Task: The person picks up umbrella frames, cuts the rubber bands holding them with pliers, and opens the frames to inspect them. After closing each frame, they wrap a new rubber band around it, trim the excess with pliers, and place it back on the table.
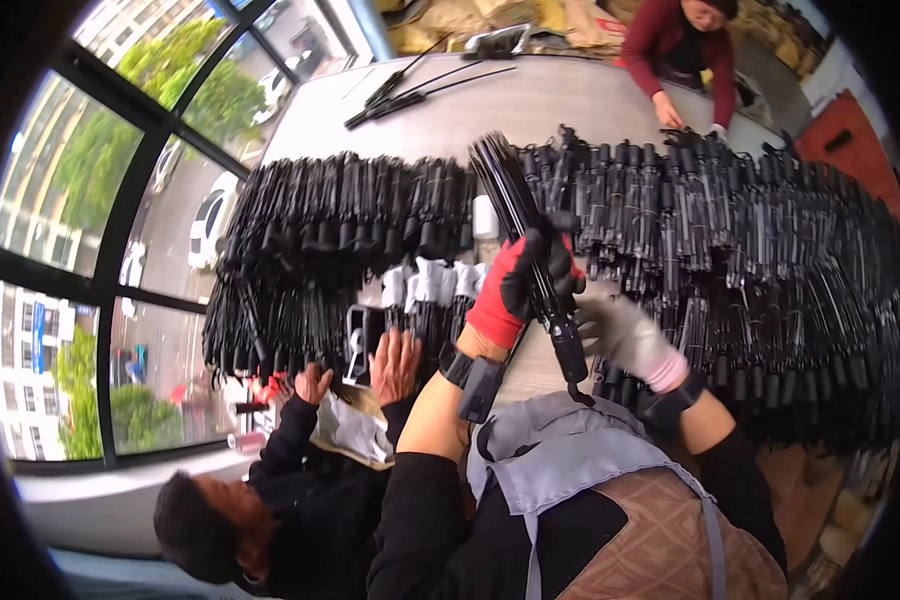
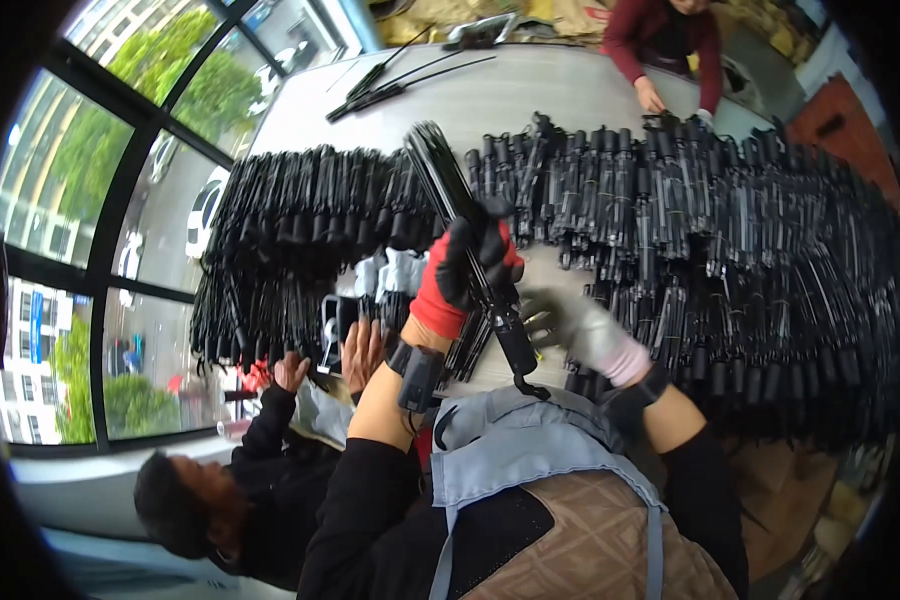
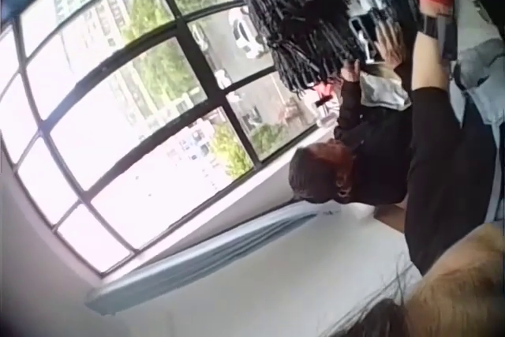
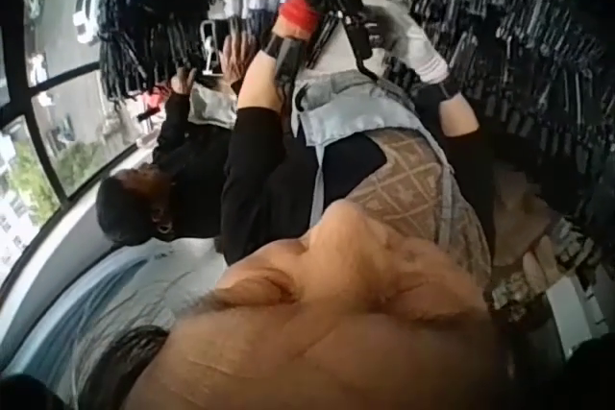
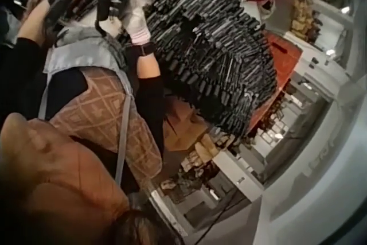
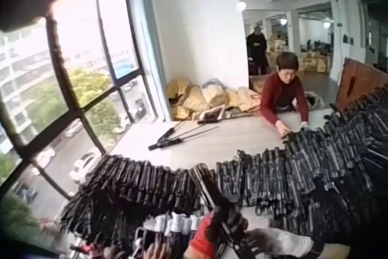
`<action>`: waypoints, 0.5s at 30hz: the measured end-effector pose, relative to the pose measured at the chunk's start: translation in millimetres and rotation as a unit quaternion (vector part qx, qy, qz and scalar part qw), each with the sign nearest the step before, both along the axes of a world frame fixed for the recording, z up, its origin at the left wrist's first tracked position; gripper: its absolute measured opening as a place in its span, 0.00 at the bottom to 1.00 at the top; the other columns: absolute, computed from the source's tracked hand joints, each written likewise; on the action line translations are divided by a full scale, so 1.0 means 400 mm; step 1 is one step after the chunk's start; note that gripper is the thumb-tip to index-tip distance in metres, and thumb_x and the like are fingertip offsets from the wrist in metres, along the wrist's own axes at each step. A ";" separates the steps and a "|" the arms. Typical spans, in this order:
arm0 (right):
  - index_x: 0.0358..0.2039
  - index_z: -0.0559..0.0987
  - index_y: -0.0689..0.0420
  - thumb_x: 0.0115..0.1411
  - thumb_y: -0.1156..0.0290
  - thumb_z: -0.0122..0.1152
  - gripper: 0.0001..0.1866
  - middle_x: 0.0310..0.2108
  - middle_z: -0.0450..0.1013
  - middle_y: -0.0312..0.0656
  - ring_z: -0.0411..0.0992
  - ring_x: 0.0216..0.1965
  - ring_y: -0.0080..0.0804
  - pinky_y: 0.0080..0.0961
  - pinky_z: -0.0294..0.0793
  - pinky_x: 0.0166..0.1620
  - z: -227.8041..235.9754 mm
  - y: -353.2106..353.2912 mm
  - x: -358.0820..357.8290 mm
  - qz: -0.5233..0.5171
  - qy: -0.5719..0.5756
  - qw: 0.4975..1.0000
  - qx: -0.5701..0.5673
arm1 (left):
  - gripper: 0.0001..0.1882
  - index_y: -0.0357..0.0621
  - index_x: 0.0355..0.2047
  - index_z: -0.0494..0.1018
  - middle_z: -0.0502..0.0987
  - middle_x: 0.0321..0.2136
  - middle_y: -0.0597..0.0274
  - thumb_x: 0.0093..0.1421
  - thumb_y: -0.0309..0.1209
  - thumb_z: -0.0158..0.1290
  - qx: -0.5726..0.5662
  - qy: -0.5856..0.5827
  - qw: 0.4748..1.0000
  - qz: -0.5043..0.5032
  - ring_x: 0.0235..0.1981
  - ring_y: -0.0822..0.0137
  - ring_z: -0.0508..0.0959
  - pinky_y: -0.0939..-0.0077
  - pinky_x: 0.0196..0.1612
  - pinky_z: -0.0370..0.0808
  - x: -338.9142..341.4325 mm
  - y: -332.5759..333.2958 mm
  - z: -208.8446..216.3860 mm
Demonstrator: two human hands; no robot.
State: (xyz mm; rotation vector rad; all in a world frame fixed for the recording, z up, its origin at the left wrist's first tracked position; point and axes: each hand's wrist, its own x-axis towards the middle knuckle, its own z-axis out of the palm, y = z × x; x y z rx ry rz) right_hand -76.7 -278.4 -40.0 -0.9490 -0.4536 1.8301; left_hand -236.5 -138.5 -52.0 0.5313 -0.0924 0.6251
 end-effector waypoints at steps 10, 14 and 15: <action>0.38 0.71 0.62 0.63 0.56 0.57 0.19 0.25 0.71 0.36 0.71 0.25 0.27 0.24 0.72 0.28 0.106 0.024 -0.010 -0.134 -0.772 0.520 0.341 | 0.19 0.43 0.51 0.69 0.72 0.26 0.65 0.64 0.40 0.51 -0.063 0.126 0.969 0.204 0.27 0.67 0.75 0.70 0.35 0.76 0.147 -0.026 0.181; 0.36 0.70 0.61 0.64 0.50 0.54 0.22 0.22 0.67 0.34 0.68 0.21 0.21 0.18 0.68 0.25 0.148 0.065 0.003 -0.044 -0.347 0.900 0.260 | 0.19 0.43 0.49 0.69 0.69 0.26 0.66 0.63 0.41 0.51 -0.040 0.112 0.977 0.176 0.26 0.69 0.71 0.72 0.33 0.73 0.147 0.007 0.192; 0.36 0.70 0.61 0.64 0.50 0.53 0.23 0.21 0.67 0.33 0.67 0.20 0.20 0.18 0.66 0.24 0.157 0.070 0.004 -0.027 -0.334 0.907 0.255 | 0.19 0.43 0.48 0.68 0.68 0.26 0.67 0.64 0.42 0.50 -0.022 0.104 0.981 0.160 0.26 0.69 0.70 0.73 0.32 0.71 0.144 0.011 0.187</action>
